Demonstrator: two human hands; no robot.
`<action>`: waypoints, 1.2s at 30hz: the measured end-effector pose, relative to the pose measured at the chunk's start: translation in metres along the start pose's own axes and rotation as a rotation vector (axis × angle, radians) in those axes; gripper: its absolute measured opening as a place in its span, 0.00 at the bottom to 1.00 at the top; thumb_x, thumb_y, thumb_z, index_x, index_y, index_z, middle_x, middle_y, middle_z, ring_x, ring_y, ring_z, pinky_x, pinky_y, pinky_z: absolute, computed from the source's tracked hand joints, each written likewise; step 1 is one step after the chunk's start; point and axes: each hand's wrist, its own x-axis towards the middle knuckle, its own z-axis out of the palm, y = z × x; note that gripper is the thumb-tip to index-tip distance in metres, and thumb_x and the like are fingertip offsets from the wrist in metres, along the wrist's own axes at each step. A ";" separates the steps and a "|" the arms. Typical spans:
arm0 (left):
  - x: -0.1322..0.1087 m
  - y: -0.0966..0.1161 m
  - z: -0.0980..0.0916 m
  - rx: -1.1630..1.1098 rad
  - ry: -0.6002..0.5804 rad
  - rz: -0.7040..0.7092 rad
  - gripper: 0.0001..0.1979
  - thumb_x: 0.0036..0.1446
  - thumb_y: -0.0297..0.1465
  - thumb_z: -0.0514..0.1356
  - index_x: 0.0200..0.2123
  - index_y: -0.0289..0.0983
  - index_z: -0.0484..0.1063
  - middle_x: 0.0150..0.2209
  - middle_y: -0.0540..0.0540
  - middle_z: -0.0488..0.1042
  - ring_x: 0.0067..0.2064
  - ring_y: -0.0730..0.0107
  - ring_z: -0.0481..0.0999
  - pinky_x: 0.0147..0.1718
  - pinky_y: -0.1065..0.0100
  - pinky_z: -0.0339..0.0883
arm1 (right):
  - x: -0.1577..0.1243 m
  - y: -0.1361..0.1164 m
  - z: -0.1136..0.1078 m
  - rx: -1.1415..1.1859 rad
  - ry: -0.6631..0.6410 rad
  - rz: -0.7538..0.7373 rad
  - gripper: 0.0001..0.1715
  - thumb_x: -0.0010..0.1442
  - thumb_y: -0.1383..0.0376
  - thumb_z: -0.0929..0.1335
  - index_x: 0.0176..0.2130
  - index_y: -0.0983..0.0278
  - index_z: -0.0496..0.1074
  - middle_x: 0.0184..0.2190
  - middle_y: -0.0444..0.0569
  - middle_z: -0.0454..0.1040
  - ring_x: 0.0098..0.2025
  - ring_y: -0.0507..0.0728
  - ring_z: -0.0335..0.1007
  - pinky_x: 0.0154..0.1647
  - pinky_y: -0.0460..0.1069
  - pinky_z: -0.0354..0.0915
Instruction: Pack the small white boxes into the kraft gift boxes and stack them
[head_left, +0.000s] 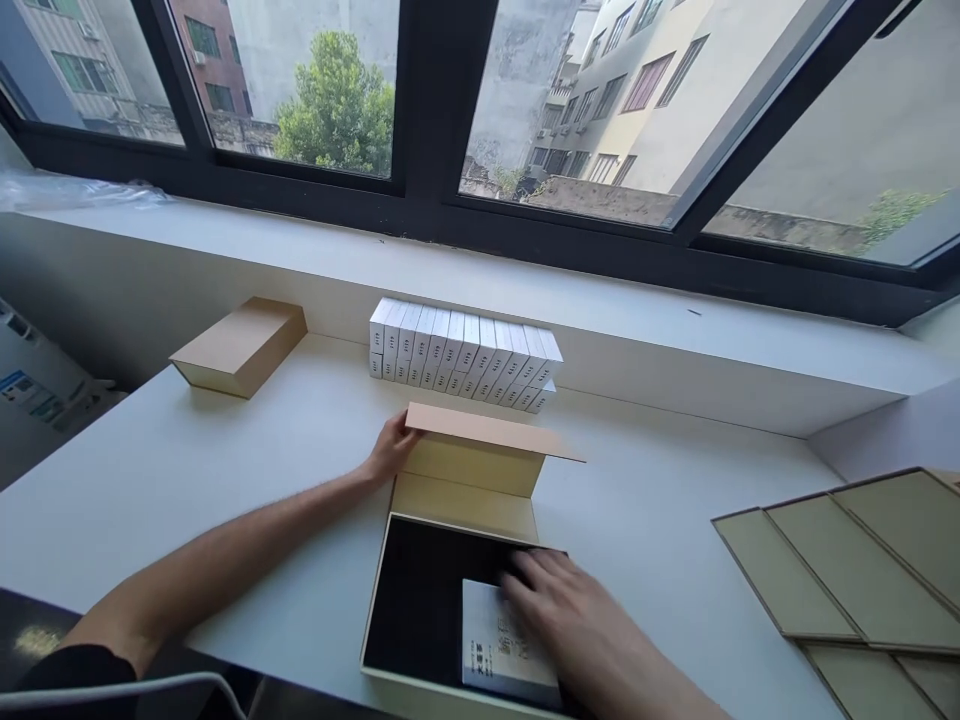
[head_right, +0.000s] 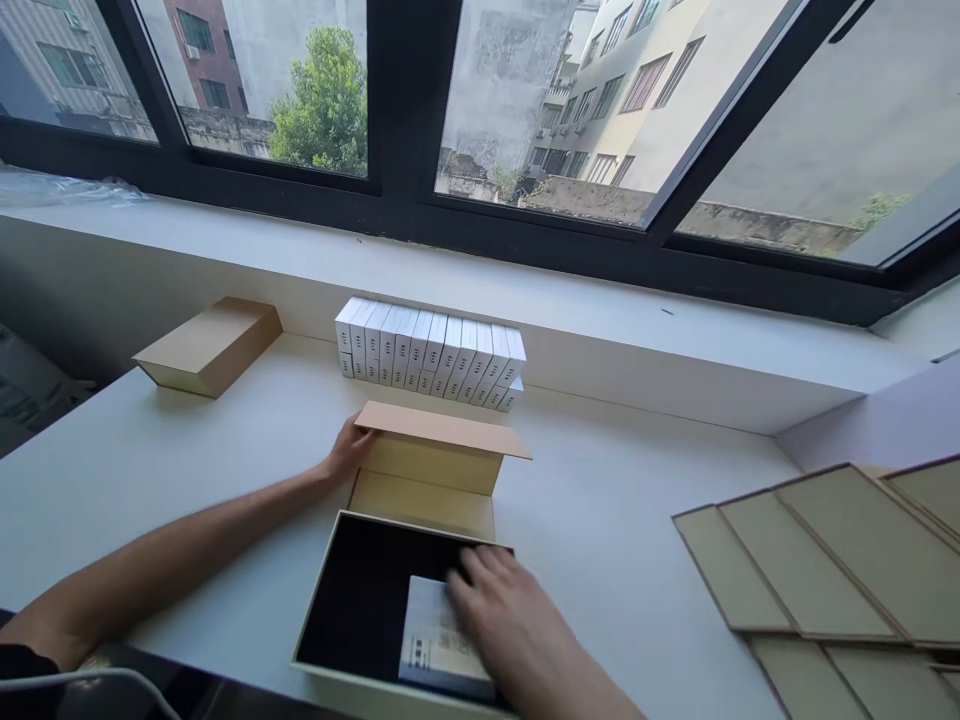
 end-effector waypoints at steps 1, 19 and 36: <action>-0.001 0.000 0.000 0.005 0.001 0.003 0.24 0.51 0.51 0.65 0.36 0.34 0.76 0.36 0.40 0.81 0.38 0.58 0.79 0.35 0.65 0.72 | 0.004 -0.008 0.005 0.016 0.027 -0.062 0.16 0.61 0.71 0.66 0.47 0.63 0.77 0.47 0.58 0.78 0.51 0.64 0.73 0.54 0.57 0.66; -0.005 0.005 0.004 0.040 -0.025 -0.035 0.26 0.50 0.54 0.63 0.35 0.35 0.74 0.36 0.39 0.81 0.42 0.54 0.79 0.38 0.62 0.73 | 0.106 0.216 -0.003 0.550 0.829 0.631 0.38 0.54 0.41 0.69 0.53 0.64 0.73 0.44 0.58 0.79 0.40 0.63 0.77 0.40 0.56 0.71; -0.003 -0.005 0.005 0.037 -0.020 -0.009 0.27 0.53 0.54 0.62 0.38 0.34 0.77 0.35 0.40 0.81 0.39 0.56 0.79 0.35 0.64 0.73 | 0.016 0.202 -0.013 0.944 0.981 0.686 0.39 0.49 0.44 0.74 0.53 0.60 0.68 0.42 0.51 0.77 0.37 0.58 0.73 0.29 0.50 0.72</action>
